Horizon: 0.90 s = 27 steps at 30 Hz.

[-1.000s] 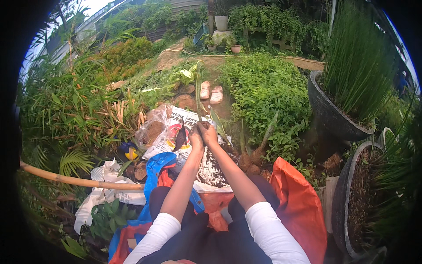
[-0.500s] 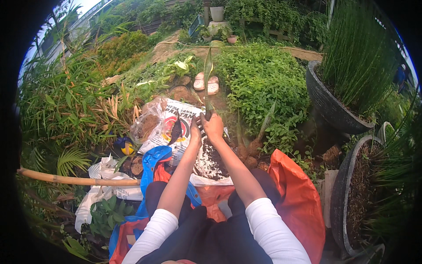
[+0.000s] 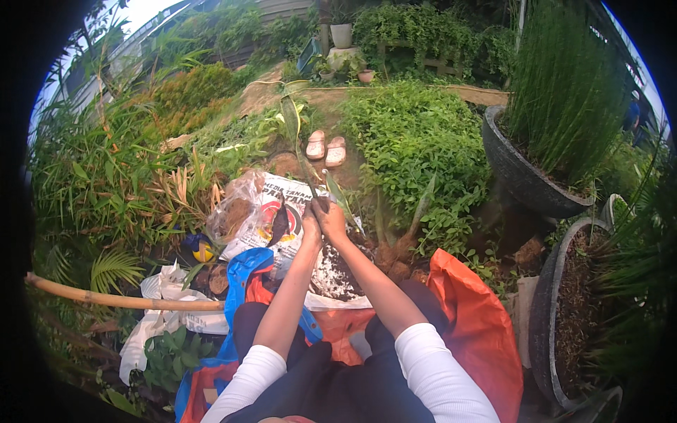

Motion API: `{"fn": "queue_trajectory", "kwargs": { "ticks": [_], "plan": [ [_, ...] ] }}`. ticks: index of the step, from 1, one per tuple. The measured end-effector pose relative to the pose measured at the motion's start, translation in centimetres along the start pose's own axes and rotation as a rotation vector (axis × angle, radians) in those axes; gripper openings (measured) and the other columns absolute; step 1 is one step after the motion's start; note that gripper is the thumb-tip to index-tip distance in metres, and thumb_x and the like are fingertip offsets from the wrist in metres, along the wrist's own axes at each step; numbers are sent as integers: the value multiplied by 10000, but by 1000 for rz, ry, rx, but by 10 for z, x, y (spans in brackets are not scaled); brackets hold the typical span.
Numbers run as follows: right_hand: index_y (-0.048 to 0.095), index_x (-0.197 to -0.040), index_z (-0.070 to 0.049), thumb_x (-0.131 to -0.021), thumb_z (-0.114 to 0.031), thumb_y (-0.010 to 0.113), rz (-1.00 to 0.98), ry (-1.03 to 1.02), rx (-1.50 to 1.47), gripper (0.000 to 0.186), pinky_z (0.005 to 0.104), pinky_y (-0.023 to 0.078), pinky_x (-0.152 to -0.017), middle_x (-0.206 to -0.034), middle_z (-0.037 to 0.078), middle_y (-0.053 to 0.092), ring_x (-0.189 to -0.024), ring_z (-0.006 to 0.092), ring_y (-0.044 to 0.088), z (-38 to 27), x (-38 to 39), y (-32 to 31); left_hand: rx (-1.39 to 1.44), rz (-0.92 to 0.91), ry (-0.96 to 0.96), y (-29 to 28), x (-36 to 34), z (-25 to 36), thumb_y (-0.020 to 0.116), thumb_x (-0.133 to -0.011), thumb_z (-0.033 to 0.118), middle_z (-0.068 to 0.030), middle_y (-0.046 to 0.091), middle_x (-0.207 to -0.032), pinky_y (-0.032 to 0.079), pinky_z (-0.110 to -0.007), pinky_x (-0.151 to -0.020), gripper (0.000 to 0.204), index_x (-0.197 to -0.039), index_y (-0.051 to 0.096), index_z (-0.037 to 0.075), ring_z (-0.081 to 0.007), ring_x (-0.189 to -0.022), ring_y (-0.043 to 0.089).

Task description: The person sits on a tarp and packs soil around the roots of a small seedling by hand. They repeatedly add soil and press it into the root ball to form a compact soil ball around the plant.

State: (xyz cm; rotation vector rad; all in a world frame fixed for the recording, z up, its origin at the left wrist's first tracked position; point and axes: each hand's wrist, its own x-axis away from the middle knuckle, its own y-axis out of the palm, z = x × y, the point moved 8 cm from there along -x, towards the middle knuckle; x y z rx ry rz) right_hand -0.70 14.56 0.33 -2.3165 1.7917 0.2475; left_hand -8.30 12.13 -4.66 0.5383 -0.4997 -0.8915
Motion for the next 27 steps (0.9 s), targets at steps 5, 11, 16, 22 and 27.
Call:
{"fn": "queue_trajectory", "kwargs": {
  "ticks": [5,11,16,22,27],
  "plan": [
    [582,-955,22,-775,-270,589,82,41,-74,344,291,440,-739,-903,147,626,-829,201,601,-14,11,-2,-120,-13,126,-8,-8,8,357,-901,372,-99,548,-917,407,-309,-757,393,-1010,511,27,-205,-838,521],
    [600,-931,3,-765,-351,562,155,126,177,394,325,449,-721,-892,183,617,-821,264,607,-37,10,-21,-217,11,87,-11,-3,11,379,-887,395,-85,537,-933,409,-309,-741,414,-1025,506,26,-184,-836,511],
    [620,-842,-5,-776,-430,512,172,-5,428,443,401,446,-662,-725,196,601,-708,358,579,-55,0,-33,10,-28,-85,12,17,10,367,-896,334,-95,567,-928,433,-306,-724,377,-1007,521,8,-173,-834,547],
    [613,-880,6,-773,-345,583,30,27,-58,368,302,439,-620,-753,115,626,-657,175,577,-25,-13,-13,49,30,31,-1,15,20,395,-887,276,-80,586,-914,437,-292,-737,317,-1001,542,19,-179,-828,566],
    [601,-814,36,-762,-201,628,-16,138,-317,243,228,413,-565,-705,38,598,-619,77,500,-7,-4,12,33,31,-24,7,30,29,349,-905,302,-71,553,-992,401,-304,-796,330,-1038,520,53,-175,-928,520]
  ]
}}
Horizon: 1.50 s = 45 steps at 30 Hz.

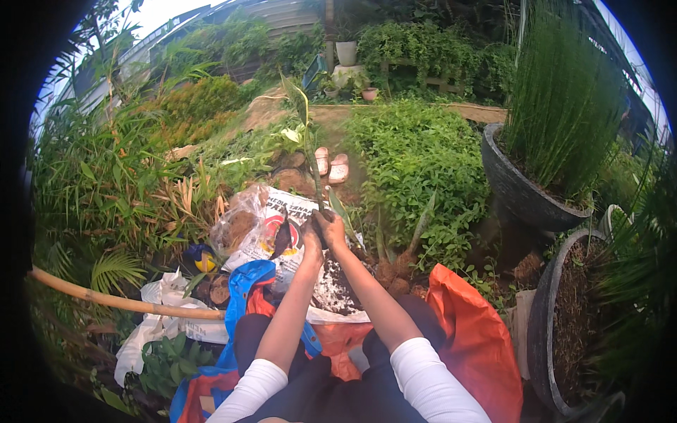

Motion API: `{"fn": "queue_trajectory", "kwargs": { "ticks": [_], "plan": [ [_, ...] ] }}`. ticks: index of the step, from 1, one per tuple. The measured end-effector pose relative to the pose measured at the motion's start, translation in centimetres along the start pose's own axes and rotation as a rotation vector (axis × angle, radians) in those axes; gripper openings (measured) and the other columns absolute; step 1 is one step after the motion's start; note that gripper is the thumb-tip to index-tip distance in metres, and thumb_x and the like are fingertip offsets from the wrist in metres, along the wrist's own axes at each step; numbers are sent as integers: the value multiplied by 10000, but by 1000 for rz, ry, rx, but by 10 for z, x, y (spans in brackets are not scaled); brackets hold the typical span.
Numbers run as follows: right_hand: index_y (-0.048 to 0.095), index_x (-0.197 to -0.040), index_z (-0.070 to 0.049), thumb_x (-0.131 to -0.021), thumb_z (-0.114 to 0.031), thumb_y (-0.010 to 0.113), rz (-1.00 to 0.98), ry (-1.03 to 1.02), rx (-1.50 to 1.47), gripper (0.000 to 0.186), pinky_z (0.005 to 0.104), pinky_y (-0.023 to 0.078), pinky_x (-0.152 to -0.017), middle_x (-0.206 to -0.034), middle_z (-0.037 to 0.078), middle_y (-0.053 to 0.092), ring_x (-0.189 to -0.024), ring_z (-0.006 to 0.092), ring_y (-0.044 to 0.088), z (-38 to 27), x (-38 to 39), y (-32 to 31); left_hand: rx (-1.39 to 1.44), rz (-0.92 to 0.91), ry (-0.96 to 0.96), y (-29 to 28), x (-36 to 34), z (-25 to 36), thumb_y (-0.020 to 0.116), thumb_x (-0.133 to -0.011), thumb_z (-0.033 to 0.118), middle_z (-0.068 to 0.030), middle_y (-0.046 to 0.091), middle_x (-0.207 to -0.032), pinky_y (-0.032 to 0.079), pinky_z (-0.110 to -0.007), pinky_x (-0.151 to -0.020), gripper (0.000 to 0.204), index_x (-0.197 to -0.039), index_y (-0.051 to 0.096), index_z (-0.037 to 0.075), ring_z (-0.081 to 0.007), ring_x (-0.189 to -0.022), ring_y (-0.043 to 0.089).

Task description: The person sits on a tarp and packs soil around the roots of a small seedling by hand. They repeatedly add soil and press it into the root ball to form a compact soil ball around the plant.

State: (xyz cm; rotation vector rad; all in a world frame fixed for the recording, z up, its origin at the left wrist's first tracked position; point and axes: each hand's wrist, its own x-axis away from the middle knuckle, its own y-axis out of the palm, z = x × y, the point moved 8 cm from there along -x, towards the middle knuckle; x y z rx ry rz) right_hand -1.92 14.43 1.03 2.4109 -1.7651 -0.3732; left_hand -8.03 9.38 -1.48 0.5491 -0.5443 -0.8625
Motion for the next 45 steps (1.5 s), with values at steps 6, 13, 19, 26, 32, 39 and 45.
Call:
{"fn": "queue_trajectory", "kwargs": {
  "ticks": [6,13,19,26,32,39,45],
  "plan": [
    [595,-734,11,-727,-196,665,192,-95,24,219,237,410,-542,-672,40,598,-563,83,502,-24,-3,-22,122,234,-313,-1,27,-4,277,-854,490,-70,541,-1008,385,-380,-873,503,-1049,511,89,-209,-990,505],
    [614,-706,4,-754,-197,634,-9,-48,82,207,230,398,-531,-629,39,601,-551,94,512,-20,-2,4,307,-330,-239,-2,-13,-22,160,-887,298,-72,537,-1109,370,-345,-915,465,-1080,513,66,-212,-1046,497],
    [649,-689,-10,-797,-228,573,-95,-71,155,255,248,407,-529,-610,66,610,-535,113,527,2,2,9,425,-79,-252,-5,-8,-29,207,-882,286,-61,551,-1053,377,-347,-883,410,-1042,516,70,-203,-994,511],
    [628,-733,2,-758,-167,624,-174,182,4,171,228,422,-551,-688,52,624,-568,92,534,-9,6,19,443,-172,-341,-5,-5,-26,292,-885,273,-78,537,-1055,406,-348,-847,344,-1091,488,80,-214,-979,520],
    [621,-807,23,-732,-289,634,-24,-57,375,321,281,443,-637,-739,131,626,-659,184,586,3,-6,10,340,-166,-101,-6,-1,-8,329,-888,278,-83,532,-1051,410,-324,-840,337,-1089,482,55,-210,-976,517],
    [601,-816,1,-743,-193,635,-49,118,-248,211,231,429,-639,-770,48,609,-680,98,538,-4,3,29,55,68,330,-8,13,32,426,-894,256,-79,540,-969,421,-295,-780,265,-1019,482,29,-168,-888,524],
    [601,-761,-7,-726,-74,633,49,52,-207,82,203,404,-539,-678,20,581,-570,70,499,-18,-4,18,9,95,377,-12,-4,41,461,-872,240,-70,546,-936,418,-280,-766,254,-951,532,10,-158,-849,525]
  ]
}}
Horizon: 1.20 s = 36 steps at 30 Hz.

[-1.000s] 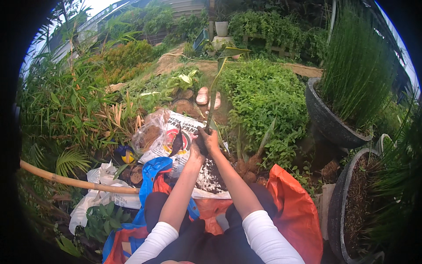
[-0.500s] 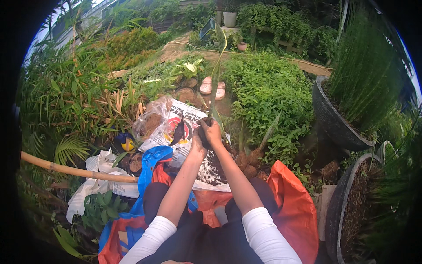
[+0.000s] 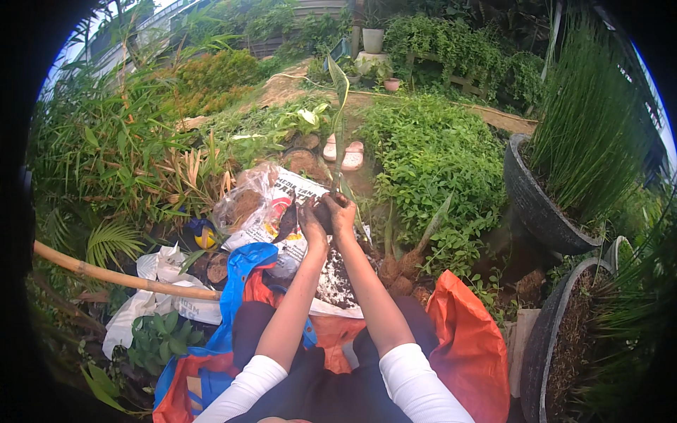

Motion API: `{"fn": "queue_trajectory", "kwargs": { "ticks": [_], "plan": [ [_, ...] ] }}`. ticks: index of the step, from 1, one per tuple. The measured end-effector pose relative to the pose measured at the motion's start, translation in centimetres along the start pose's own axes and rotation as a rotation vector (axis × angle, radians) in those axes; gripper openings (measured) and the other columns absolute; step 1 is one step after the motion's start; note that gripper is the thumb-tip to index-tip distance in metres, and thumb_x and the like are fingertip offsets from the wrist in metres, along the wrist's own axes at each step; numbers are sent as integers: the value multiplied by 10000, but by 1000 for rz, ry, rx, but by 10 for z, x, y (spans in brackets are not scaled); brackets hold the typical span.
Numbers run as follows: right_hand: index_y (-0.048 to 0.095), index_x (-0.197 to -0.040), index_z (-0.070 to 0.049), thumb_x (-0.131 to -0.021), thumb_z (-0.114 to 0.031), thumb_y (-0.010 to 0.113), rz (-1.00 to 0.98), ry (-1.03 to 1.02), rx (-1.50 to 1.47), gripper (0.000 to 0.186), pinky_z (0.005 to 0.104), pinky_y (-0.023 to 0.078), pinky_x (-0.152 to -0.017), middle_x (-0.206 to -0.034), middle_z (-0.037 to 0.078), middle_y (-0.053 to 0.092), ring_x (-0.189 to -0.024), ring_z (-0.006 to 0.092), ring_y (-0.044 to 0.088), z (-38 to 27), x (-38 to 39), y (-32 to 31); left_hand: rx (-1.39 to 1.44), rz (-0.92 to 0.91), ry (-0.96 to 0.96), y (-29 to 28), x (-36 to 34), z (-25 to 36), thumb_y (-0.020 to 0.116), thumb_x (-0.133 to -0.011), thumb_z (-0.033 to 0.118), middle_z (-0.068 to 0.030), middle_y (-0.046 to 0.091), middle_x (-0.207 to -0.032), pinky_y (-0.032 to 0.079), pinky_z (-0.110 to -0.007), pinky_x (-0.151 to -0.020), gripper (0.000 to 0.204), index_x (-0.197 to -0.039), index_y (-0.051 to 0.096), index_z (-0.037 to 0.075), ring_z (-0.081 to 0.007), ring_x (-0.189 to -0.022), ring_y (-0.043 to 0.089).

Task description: The person sits on a tarp and packs soil around the roots of a small seedling by hand. They repeatedly add soil and press it into the root ball to form a compact soil ball around the plant.

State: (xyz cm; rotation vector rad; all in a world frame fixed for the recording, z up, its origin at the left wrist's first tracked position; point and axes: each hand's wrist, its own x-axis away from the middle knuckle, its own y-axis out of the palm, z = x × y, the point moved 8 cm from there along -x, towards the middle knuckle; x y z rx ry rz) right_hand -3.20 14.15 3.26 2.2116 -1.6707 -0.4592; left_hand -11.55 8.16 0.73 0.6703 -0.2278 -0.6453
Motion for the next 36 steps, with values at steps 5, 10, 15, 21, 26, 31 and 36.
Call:
{"fn": "queue_trajectory", "kwargs": {
  "ticks": [5,10,15,21,26,31,36],
  "plan": [
    [600,-750,12,-770,-188,605,-63,-123,260,201,234,404,-548,-659,51,590,-571,83,498,-8,-5,13,19,29,-50,-7,-15,-12,492,-857,243,-61,582,-903,435,-273,-728,262,-959,567,14,-151,-805,546],
    [624,-901,12,-789,-281,564,-80,-371,826,320,312,437,-705,-807,173,626,-730,215,593,-53,8,17,42,117,-126,-13,-10,-7,474,-856,214,-41,596,-818,454,-276,-630,209,-870,582,36,-142,-695,565],
    [589,-987,0,-842,-198,523,-151,28,188,254,217,414,-733,-877,26,592,-805,93,527,-12,-6,3,273,30,-391,7,-2,-25,446,-847,298,-48,577,-877,448,-299,-688,266,-939,539,67,-176,-776,571],
    [560,-985,5,-822,-155,542,-142,132,-140,228,250,441,-735,-905,55,595,-795,148,568,19,1,16,12,-28,-27,-4,-25,-15,419,-870,326,-104,522,-1002,416,-320,-770,324,-975,494,29,-182,-868,523],
    [578,-930,19,-800,-180,579,-11,-129,153,238,260,446,-654,-787,45,614,-675,154,567,-1,-2,1,-118,-32,-33,-6,-21,-16,388,-886,357,-126,485,-1060,389,-335,-827,411,-1075,457,-1,-202,-931,501],
    [629,-785,-3,-741,-236,616,-70,-439,654,237,340,435,-684,-794,173,610,-724,303,580,-49,21,30,77,-100,-199,-8,-18,-5,397,-881,277,-53,548,-927,423,-292,-747,307,-1013,523,31,-160,-862,526],
    [605,-918,6,-755,-217,621,-89,-401,527,277,291,437,-701,-848,131,617,-744,213,579,-35,8,19,76,-26,-133,1,-5,3,432,-867,202,-47,553,-894,427,-282,-723,215,-958,534,36,-154,-818,534]
  ]
}}
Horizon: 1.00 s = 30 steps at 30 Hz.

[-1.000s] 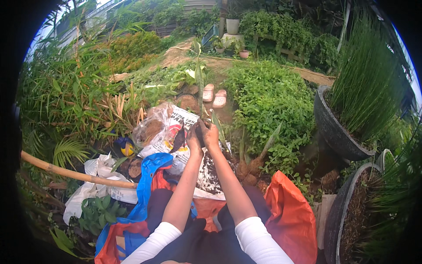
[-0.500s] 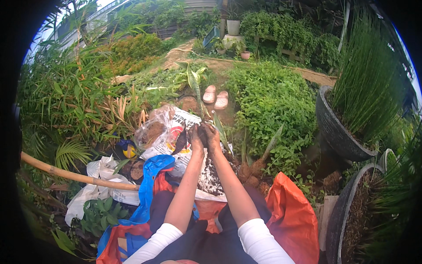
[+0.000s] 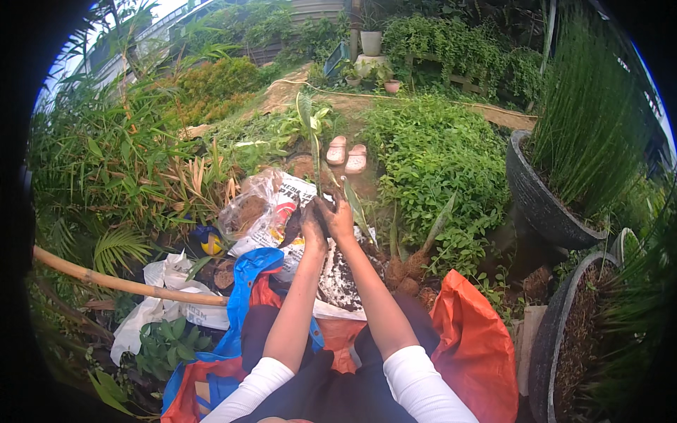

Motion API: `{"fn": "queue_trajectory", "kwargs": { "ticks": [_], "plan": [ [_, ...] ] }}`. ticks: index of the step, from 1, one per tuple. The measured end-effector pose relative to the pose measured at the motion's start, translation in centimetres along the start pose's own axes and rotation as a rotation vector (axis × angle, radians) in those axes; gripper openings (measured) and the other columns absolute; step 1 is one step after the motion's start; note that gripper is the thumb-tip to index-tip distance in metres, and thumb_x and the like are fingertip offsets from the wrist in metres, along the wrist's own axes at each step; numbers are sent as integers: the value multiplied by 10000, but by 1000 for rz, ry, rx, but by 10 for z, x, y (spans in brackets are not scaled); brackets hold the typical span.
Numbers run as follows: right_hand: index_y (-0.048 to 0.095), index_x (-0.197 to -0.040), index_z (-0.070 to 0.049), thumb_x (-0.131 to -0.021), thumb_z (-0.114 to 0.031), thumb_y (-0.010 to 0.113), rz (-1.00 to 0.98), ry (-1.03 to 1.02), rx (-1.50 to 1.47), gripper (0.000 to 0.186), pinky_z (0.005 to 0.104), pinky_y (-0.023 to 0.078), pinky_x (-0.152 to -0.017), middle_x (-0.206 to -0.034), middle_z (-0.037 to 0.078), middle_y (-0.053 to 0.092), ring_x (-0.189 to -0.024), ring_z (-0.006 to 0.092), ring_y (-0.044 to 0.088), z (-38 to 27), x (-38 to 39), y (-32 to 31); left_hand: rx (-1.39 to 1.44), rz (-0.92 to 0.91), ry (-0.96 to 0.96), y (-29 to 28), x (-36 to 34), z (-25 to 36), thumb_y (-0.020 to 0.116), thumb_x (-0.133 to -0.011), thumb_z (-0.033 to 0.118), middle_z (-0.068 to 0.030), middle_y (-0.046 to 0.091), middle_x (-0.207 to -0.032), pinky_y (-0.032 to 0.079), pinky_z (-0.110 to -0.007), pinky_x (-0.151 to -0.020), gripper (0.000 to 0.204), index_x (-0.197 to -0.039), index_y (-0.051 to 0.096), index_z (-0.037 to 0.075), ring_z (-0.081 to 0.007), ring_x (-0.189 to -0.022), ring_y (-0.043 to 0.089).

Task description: The person sits on a tarp and packs soil around the roots of a small seedling by hand. They repeatedly add soil and press it into the root ball to form a compact soil ball around the plant.

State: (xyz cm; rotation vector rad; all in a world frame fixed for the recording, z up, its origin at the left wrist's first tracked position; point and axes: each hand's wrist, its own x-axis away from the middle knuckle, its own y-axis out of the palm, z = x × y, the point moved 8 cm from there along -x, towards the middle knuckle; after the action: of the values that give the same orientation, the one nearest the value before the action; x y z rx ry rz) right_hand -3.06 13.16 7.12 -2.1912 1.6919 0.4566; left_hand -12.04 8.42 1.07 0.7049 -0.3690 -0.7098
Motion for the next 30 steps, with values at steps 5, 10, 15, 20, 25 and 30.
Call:
{"fn": "queue_trajectory", "kwargs": {
  "ticks": [5,10,15,20,25,30],
  "plan": [
    [600,-906,23,-776,-171,615,-107,272,-431,234,225,432,-658,-825,54,610,-714,95,537,36,10,22,4,-12,-44,2,4,-1,417,-875,216,-61,547,-899,432,-286,-724,201,-958,512,60,-169,-825,536],
    [603,-821,17,-745,-201,630,-1,278,-294,233,256,439,-591,-739,72,614,-614,113,541,35,12,5,-25,-65,-233,1,3,-18,410,-876,313,-64,548,-912,431,-301,-748,285,-1010,505,79,-188,-834,539],
    [611,-790,18,-712,-305,626,43,148,270,333,353,444,-641,-753,191,610,-673,288,588,1,3,-13,112,-118,-401,10,14,-32,365,-873,382,-76,539,-985,391,-325,-830,377,-1029,504,68,-199,-904,525],
    [633,-849,-1,-711,-361,616,55,-193,454,386,378,437,-717,-821,199,599,-785,329,573,-32,12,0,125,-95,-224,-19,-9,-33,349,-890,341,-63,536,-1028,387,-316,-852,363,-1079,497,69,-189,-974,506],
    [632,-807,7,-683,-333,650,-97,177,6,362,366,442,-644,-696,175,604,-691,313,588,18,18,17,64,-107,-145,-10,1,-34,342,-898,348,-63,546,-986,396,-315,-836,353,-1023,518,68,-180,-937,523],
    [625,-805,15,-681,-338,651,83,160,112,375,365,443,-610,-671,181,597,-641,320,583,30,10,-6,161,-51,-383,9,28,-24,341,-889,370,-80,537,-984,392,-321,-816,379,-1050,497,64,-189,-918,512]
  ]
}}
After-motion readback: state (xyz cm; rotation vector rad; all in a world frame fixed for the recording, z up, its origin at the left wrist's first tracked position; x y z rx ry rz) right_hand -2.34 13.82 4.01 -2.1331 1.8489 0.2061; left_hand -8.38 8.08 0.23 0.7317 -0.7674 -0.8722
